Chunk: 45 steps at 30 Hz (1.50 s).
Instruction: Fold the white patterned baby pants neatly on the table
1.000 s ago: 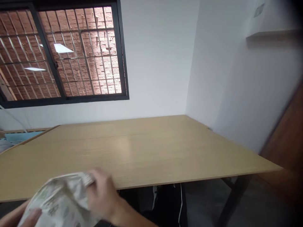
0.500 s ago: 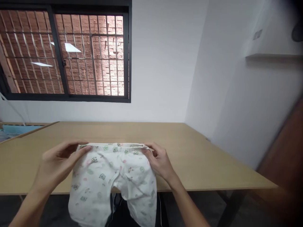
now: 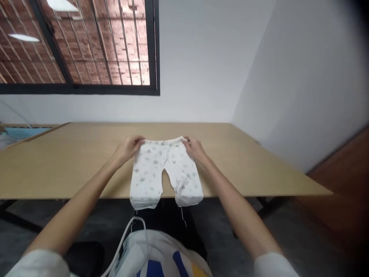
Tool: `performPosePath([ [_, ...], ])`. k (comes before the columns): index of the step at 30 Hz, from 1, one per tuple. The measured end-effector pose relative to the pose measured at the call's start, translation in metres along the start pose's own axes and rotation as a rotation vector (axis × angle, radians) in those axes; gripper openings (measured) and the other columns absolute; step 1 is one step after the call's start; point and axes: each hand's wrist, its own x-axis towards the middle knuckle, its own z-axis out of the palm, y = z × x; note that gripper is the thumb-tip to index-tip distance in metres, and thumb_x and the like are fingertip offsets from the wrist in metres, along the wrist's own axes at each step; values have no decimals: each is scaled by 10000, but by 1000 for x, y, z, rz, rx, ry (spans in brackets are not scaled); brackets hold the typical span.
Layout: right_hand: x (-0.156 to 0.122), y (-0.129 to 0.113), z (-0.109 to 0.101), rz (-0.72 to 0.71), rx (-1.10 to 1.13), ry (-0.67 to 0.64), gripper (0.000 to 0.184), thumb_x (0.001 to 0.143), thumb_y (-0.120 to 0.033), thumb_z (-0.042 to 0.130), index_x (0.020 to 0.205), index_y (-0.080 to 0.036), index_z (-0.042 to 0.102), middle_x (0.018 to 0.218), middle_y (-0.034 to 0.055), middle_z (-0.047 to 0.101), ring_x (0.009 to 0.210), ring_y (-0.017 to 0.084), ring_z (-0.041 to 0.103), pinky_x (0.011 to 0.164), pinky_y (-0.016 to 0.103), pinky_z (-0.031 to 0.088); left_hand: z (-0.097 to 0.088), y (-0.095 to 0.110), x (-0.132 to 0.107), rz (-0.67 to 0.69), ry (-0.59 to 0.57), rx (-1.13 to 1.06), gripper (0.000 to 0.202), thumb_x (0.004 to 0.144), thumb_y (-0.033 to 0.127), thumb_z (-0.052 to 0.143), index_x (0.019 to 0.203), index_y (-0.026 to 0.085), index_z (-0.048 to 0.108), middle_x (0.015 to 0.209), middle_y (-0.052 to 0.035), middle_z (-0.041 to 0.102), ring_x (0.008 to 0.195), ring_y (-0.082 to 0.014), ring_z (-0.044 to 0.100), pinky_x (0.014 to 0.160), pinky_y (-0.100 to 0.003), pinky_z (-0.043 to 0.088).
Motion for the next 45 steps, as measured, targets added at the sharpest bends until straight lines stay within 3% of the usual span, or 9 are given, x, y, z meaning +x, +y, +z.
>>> performPosePath([
  [2, 8, 21, 23, 42, 6, -69, 285, 999, -255, 451, 1219, -160, 605, 1035, 107, 698, 931, 234, 632, 809, 312, 461, 28, -22, 19, -38, -81, -1, 167, 927, 250, 569, 948, 201, 727, 968, -32, 749, 886, -201, 665, 843, -329, 494],
  [5, 7, 41, 48, 63, -16, -158, 292, 1010, -216, 423, 1244, -187, 595, 1065, 104, 701, 966, 239, 629, 823, 315, 451, 64, -51, 35, -108, -159, -21, 148, 955, 276, 597, 920, 167, 689, 901, -26, 714, 831, -176, 654, 829, -355, 519],
  [13, 9, 73, 74, 72, -166, -241, 235, 1045, -212, 362, 1136, -208, 578, 1076, 92, 666, 949, 221, 608, 803, 303, 422, 129, -93, 48, -205, -171, -86, 239, 986, 384, 601, 972, 151, 653, 984, -39, 675, 893, -178, 652, 864, -398, 549],
  [20, 54, 108, 102, 82, -284, -235, 211, 1031, -197, 385, 1080, -170, 589, 1129, 129, 620, 1066, 259, 533, 938, 372, 367, 164, -126, 83, -259, -130, -93, 275, 987, 395, 592, 1134, 166, 627, 1098, -62, 654, 988, -210, 639, 906, -436, 535],
  [28, 102, 150, 126, 89, -294, -248, 227, 1025, -192, 378, 1049, -181, 604, 1115, 124, 638, 1055, 254, 546, 927, 380, 346, 190, -143, 134, -244, -81, -67, 208, 985, 358, 594, 1033, 161, 642, 1054, -51, 652, 1021, -215, 621, 927, -440, 519],
  [33, 112, 171, 137, 111, -221, -243, 199, 987, -217, 424, 1002, -198, 621, 1088, 100, 667, 1049, 245, 576, 937, 381, 352, 195, -107, 132, -182, -48, -29, 204, 1005, 265, 469, 1115, 181, 619, 1182, -104, 579, 1120, -265, 548, 993, -522, 456],
  [37, 111, 182, 144, 174, -143, -181, 230, 958, -246, 420, 1078, -200, 610, 1120, 111, 671, 1098, 266, 587, 958, 404, 361, 182, -39, 91, -20, -162, -117, 267, 1000, 254, 453, 1238, 260, 575, 1196, -90, 589, 1138, -241, 557, 980, -423, 492],
  [41, 111, 192, 147, 242, -57, -131, 274, 956, -323, 396, 1094, -203, 600, 1048, 126, 685, 1040, 298, 617, 959, 442, 381, 174, 27, 41, 71, -343, -224, 251, 953, 170, 539, 1186, 256, 575, 1122, -56, 636, 1070, -201, 600, 934, -331, 523],
  [45, 112, 197, 147, 297, 18, -91, 298, 942, -388, 392, 1047, -208, 604, 888, 119, 681, 887, 302, 640, 914, 459, 420, 209, 50, -3, 306, -413, -135, 181, 907, 319, 719, 1057, 278, 625, 911, 18, 677, 834, -145, 652, 780, -245, 535],
])
